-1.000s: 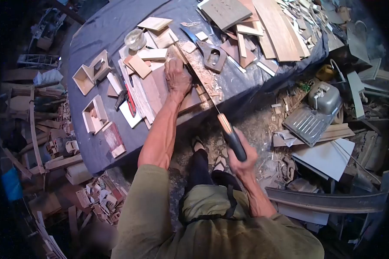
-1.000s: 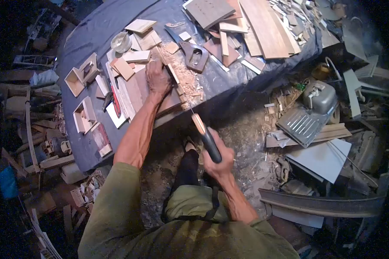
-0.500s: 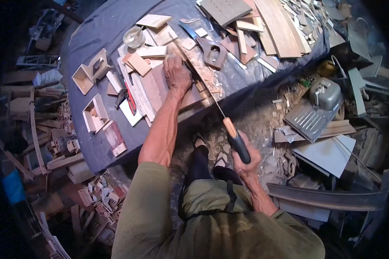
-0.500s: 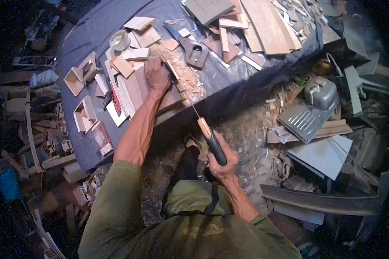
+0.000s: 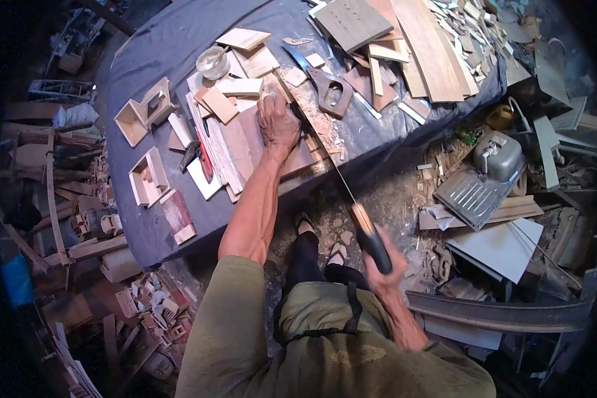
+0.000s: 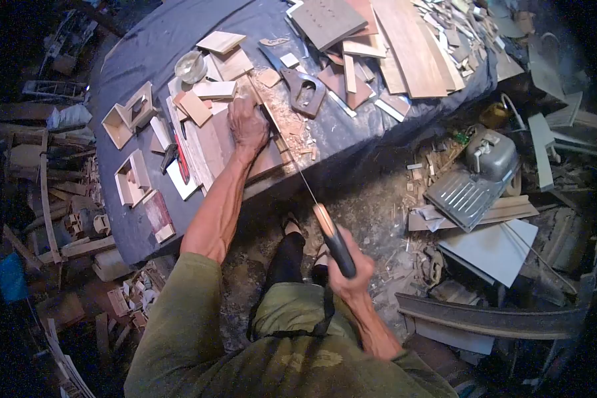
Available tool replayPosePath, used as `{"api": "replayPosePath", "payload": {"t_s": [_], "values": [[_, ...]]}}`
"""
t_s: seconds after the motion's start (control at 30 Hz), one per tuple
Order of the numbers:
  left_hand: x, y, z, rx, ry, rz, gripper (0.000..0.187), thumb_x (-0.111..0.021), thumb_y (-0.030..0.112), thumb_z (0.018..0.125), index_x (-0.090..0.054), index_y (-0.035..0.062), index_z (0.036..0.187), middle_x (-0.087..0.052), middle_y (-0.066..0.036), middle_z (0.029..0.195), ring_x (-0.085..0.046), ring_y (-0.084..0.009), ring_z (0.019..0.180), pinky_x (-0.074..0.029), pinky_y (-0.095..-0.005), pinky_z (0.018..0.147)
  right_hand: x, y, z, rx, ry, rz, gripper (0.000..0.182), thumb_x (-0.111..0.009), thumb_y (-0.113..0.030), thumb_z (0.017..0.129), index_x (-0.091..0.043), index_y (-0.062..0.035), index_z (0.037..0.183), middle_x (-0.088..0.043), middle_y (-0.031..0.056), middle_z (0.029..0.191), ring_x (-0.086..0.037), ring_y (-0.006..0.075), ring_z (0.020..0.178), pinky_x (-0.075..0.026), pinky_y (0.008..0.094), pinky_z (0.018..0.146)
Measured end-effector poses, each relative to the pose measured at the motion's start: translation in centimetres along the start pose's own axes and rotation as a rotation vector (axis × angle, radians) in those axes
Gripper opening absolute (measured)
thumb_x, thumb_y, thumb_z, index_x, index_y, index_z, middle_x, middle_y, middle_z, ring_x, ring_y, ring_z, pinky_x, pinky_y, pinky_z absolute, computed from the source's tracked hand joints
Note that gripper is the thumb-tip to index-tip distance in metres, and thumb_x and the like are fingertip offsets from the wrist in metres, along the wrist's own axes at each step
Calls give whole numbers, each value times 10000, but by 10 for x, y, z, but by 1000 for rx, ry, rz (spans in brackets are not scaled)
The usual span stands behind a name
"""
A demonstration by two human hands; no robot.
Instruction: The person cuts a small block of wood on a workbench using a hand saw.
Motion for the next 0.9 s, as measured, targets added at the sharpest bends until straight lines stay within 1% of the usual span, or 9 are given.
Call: {"api": "replayPosePath", "payload": {"t_s": [0.17, 0.23, 0.3, 0.4, 0.5, 0.63, 0.7, 0.8, 0.9], "values": [[1, 3, 0, -8, 11, -31, 82, -540, 11, 752, -557, 13, 831, -551, -197, 907, -530, -403, 943, -441, -494, 819, 13, -7, -11, -16, 20, -43, 531, -672, 19, 773, -618, -12, 1300, -733, 182, 922, -727, 184, 786, -543, 293, 714], [0, 3, -2, -27, 6, -32, 84, -538, 8, 750, -558, 13, 831, -553, -195, 908, -530, -401, 936, -440, -494, 815, -5, -5, 16, -35, 3, 22, 531, -680, -1, 783, -619, -46, 1308, -694, 146, 802, -665, 158, 664, -531, 283, 660], [-1, 2, -5, -46, 4, -16, 92, -542, 11, 743, -557, 13, 834, -553, -195, 908, -528, -399, 929, -438, -492, 815, -13, -3, 25, -137, -66, 25, 516, -670, 8, 778, -623, -21, 1290, -709, 162, 827, -688, 152, 700, -534, 279, 671], [-3, 1, -2, -25, -23, -4, 107, -551, 17, 733, -556, 14, 840, -555, -196, 909, -526, -399, 924, -436, -491, 814, 11, 3, -13, 57, 15, -30, 501, -659, 17, 771, -626, 13, 1272, -722, 177, 861, -708, 148, 755, -539, 282, 685], [-5, -3, -4, -24, -53, -14, 118, -557, 23, 724, -556, 16, 842, -559, -198, 916, -527, -400, 930, -434, -493, 816, 28, 6, -39, 36, 2, 0, 505, -655, 26, 765, -623, 29, 1268, -725, 185, 876, -712, 158, 756, -545, 293, 688], [-7, -3, -2, -42, -38, -14, 122, -559, 26, 725, -559, 17, 847, -563, -199, 923, -530, -402, 945, -433, -491, 819, -7, -3, 14, -4, -48, 42, 526, -647, 30, 760, -612, 25, 1285, -668, 140, 784, -642, 142, 634, -521, 274, 619], [-4, -2, -3, -62, 3, -11, 123, -561, 31, 733, -565, 16, 855, -564, -200, 923, -530, -405, 955, -435, -491, 832, -20, -1, 27, -182, -98, 82, 518, -645, 19, 767, -627, -23, 1283, -694, 141, 837, -654, 134, 718, -522, 279, 689], [-9, -2, -4, -66, 17, 11, 115, -560, 30, 743, -567, 16, 857, -566, -201, 924, -531, -405, 961, -438, -493, 838, 4, 8, -11, 68, -48, -59, 519, -634, 23, 772, -614, 14, 1291, -666, 132, 776, -659, 156, 644, -533, 284, 635], [-5, -2, -3, -50, -10, -2, 92, -562, 46, 761, -569, 16, 848, -560, -203, 906, -529, -405, 937, -434, -497, 824, 23, 11, -40, 23, 7, 21, 522, -628, 26, 769, -619, 6, 1290, -693, 155, 829, -700, 158, 734, -536, 288, 669]]}}
Point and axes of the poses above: each hand's wrist, its own z-axis towards the middle knuckle, its own x-axis out of the back of the hand, y = z × x, the point moved 8 cm from there along z, towards the middle knuckle
